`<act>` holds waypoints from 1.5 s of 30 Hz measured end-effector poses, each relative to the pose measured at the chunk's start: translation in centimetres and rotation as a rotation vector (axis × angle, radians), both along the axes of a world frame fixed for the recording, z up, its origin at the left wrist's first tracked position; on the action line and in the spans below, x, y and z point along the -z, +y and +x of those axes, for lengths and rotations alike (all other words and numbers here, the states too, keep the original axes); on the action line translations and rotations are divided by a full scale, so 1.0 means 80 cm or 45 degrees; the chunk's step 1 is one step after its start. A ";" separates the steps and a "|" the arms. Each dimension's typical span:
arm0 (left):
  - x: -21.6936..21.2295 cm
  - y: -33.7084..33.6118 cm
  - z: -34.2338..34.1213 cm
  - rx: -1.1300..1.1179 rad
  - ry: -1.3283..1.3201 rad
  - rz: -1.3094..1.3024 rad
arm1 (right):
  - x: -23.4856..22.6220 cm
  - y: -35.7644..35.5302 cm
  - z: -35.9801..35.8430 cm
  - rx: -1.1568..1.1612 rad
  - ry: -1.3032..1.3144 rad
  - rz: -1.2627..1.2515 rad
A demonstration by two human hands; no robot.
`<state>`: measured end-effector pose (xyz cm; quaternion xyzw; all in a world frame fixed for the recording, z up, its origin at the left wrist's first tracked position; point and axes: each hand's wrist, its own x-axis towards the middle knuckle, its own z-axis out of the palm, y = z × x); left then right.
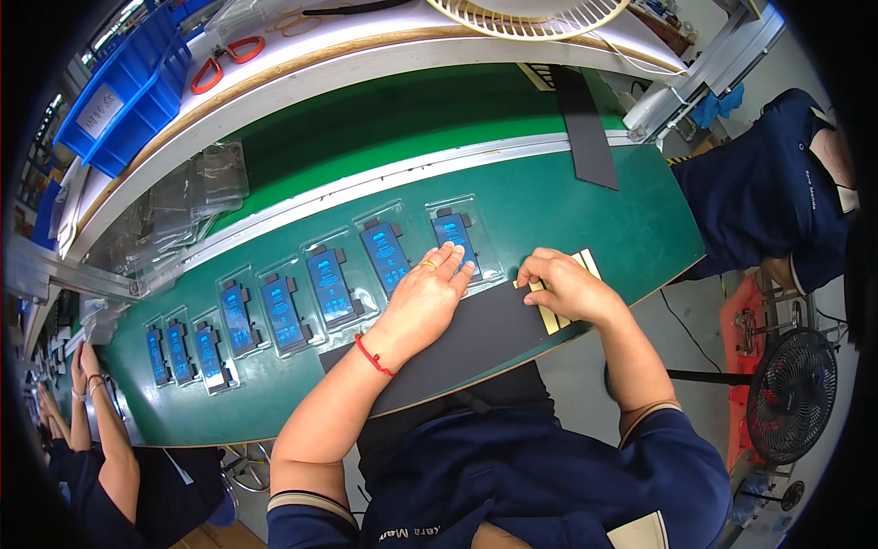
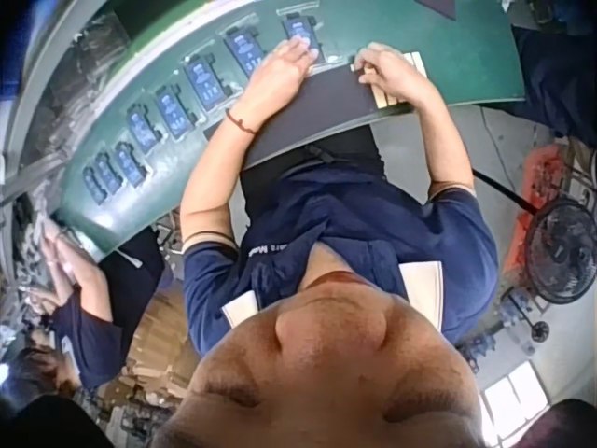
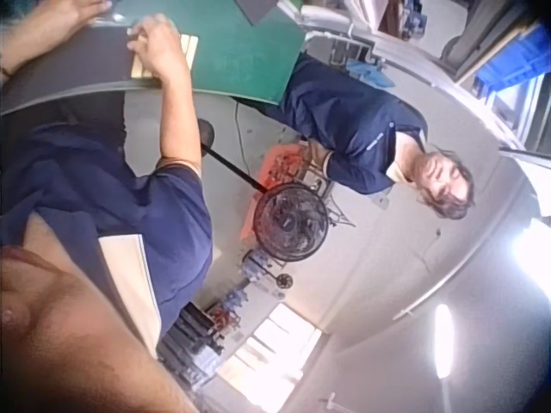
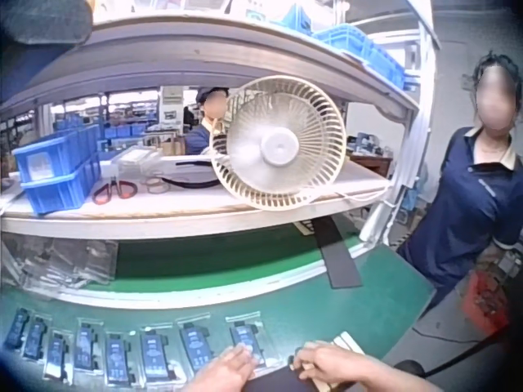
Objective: Applying labels to small electronic battery modules on an assembly line.
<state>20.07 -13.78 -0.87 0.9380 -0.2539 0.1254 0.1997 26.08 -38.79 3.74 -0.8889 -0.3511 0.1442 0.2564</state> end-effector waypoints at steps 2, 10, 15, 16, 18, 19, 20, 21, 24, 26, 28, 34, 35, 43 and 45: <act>0.000 0.000 -0.001 -0.009 0.016 -0.022 | -0.007 0.002 0.005 0.018 0.234 -0.077; -0.002 0.001 -0.001 0.000 -0.006 -0.001 | -0.005 0.019 0.034 0.150 0.593 0.541; -0.002 -0.001 -0.002 0.006 -0.006 -0.037 | 0.013 0.063 0.044 -0.004 0.019 0.249; -0.003 -0.001 -0.002 0.022 0.011 -0.058 | 0.013 0.067 0.042 -0.009 0.020 0.249; 0.000 0.001 -0.003 0.007 0.000 -0.036 | 0.012 0.075 0.037 0.062 0.117 0.231; 0.002 0.001 -0.003 -0.002 -0.011 -0.013 | 0.017 0.079 0.035 0.115 0.195 0.237; 0.001 0.001 -0.004 -0.001 -0.011 -0.015 | 0.018 0.080 0.034 0.117 0.195 0.235; -0.002 0.001 -0.004 0.004 -0.003 -0.040 | 0.019 0.080 0.033 0.128 0.179 0.262; 0.001 0.000 -0.002 0.006 -0.001 -0.047 | 0.019 0.079 0.031 0.155 0.152 0.238; 0.002 -0.002 0.002 0.005 -0.008 -0.029 | 0.019 0.077 0.026 0.172 0.138 0.186; -0.001 -0.004 0.006 0.019 -0.002 -0.033 | 0.024 0.080 0.016 0.116 -0.319 0.069; -0.001 0.012 0.002 -0.034 -0.013 0.059 | 0.031 0.088 0.006 0.302 -0.452 0.322; 0.001 0.014 -0.001 -0.056 0.017 0.087 | 0.050 0.086 0.011 0.370 -0.369 0.429; -0.006 0.010 -0.013 -0.090 0.197 -0.136 | 0.052 0.087 -0.009 0.254 -0.508 0.355; -0.011 0.014 -0.019 -0.105 0.242 -0.125 | 0.040 0.089 -0.014 0.060 -0.563 0.354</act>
